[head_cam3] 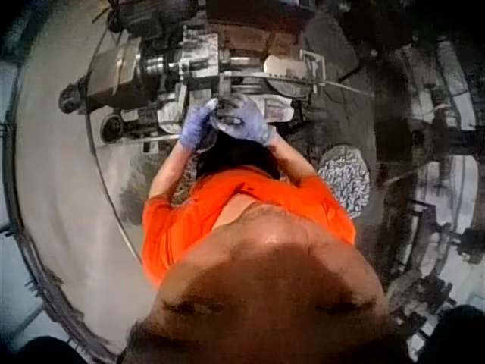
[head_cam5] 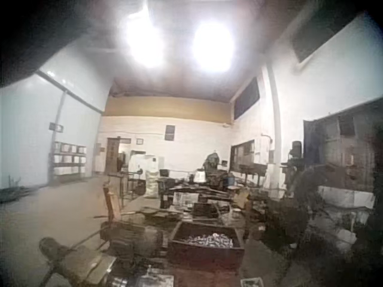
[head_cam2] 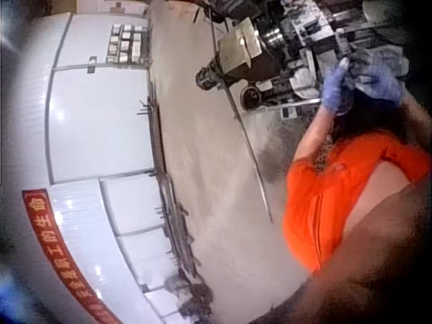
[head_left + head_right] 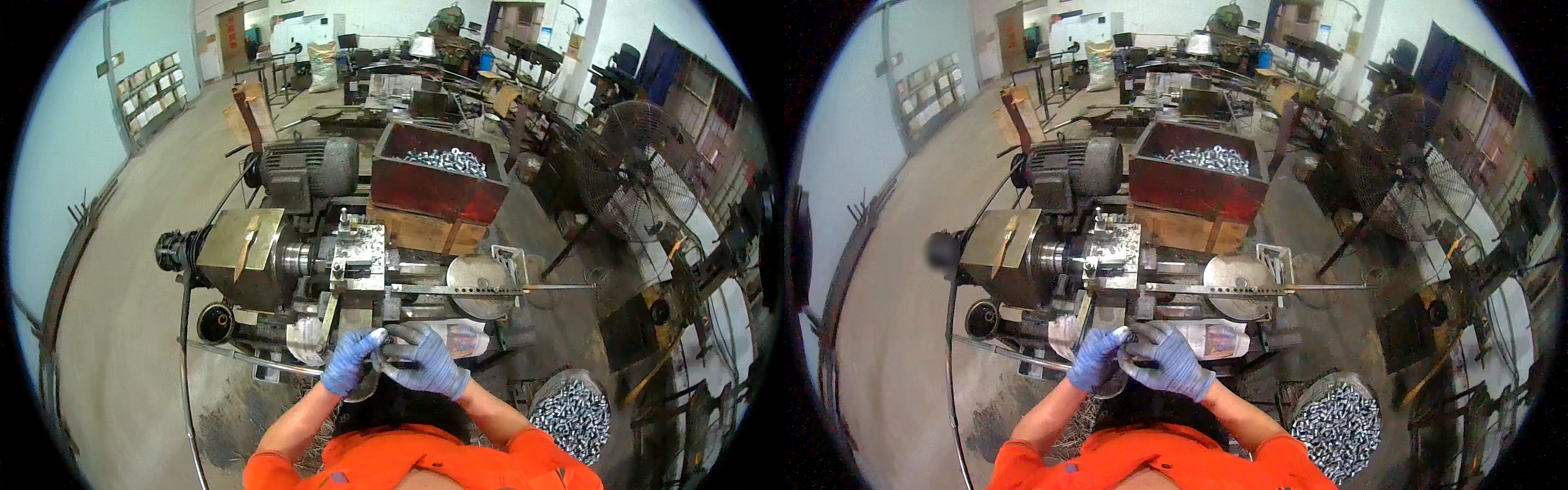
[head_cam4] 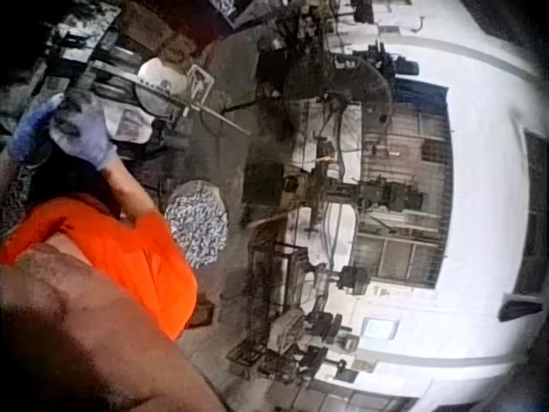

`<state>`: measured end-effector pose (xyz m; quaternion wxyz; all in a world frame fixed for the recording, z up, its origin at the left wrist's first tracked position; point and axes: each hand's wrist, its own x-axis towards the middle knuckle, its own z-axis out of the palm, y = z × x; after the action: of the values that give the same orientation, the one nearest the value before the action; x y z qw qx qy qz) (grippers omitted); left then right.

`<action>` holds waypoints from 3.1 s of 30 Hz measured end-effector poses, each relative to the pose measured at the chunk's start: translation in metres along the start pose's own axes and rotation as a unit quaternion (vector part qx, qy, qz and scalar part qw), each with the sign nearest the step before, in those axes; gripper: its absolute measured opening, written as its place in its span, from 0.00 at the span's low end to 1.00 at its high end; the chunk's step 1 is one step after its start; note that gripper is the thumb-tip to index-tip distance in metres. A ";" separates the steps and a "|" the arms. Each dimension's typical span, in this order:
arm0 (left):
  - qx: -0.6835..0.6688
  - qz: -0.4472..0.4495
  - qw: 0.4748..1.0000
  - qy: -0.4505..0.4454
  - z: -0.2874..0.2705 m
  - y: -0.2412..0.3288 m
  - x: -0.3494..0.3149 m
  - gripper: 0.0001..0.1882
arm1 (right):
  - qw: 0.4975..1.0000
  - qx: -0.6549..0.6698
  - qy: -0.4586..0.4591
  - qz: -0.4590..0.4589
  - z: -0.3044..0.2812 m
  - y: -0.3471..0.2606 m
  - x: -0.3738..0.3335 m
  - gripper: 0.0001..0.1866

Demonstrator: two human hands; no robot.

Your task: The person operates a manual lathe machine by pulling levers to engage the spindle and using a brush to clean or lubricate the metal component. They pick up small metal parts from a bin, place them into the machine, and return them to another container.

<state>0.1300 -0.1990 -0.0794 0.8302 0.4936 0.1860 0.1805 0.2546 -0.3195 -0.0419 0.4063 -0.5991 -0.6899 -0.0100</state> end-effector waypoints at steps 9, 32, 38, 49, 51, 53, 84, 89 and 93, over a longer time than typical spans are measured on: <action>0.303 0.077 0.945 0.094 -0.008 0.016 -0.001 0.21 | 0.991 -0.098 -0.091 -0.030 0.004 -0.006 0.021 0.14; 0.725 -0.129 0.493 0.463 -0.265 0.058 -0.251 0.22 | 0.919 -0.278 -0.276 0.041 0.093 0.059 0.198 0.25; 0.644 -0.134 0.573 0.490 -0.258 0.050 -0.238 0.27 | 0.937 -0.211 -0.267 0.084 0.106 0.080 0.201 0.27; 0.677 -0.171 0.527 0.484 -0.253 0.056 -0.245 0.24 | 0.926 -0.235 -0.293 0.046 0.121 0.085 0.215 0.24; 0.676 -0.215 0.519 0.477 -0.242 0.054 -0.263 0.23 | 0.911 -0.243 -0.329 0.059 0.116 0.067 0.222 0.27; 0.673 -0.235 0.521 0.469 -0.236 0.049 -0.279 0.22 | 0.914 -0.231 -0.329 0.055 0.109 0.053 0.226 0.31; 0.590 -0.134 0.675 0.423 -0.325 -0.084 -0.109 0.23 | 0.984 -0.159 -0.014 0.073 -0.037 0.093 0.118 0.11; 0.808 -0.221 0.518 0.173 -0.370 -0.119 -0.081 0.19 | 0.964 -0.223 -0.001 0.142 -0.098 0.130 0.028 0.10; 0.805 -0.136 0.536 0.215 -0.409 -0.102 -0.071 0.13 | 0.942 -0.238 0.021 0.237 -0.132 0.165 -0.032 0.09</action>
<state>-0.1192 0.0288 -0.3423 0.0321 0.8685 0.4910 -0.0598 0.4630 -0.3653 -0.0495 0.2569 -0.8243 -0.4965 -0.0894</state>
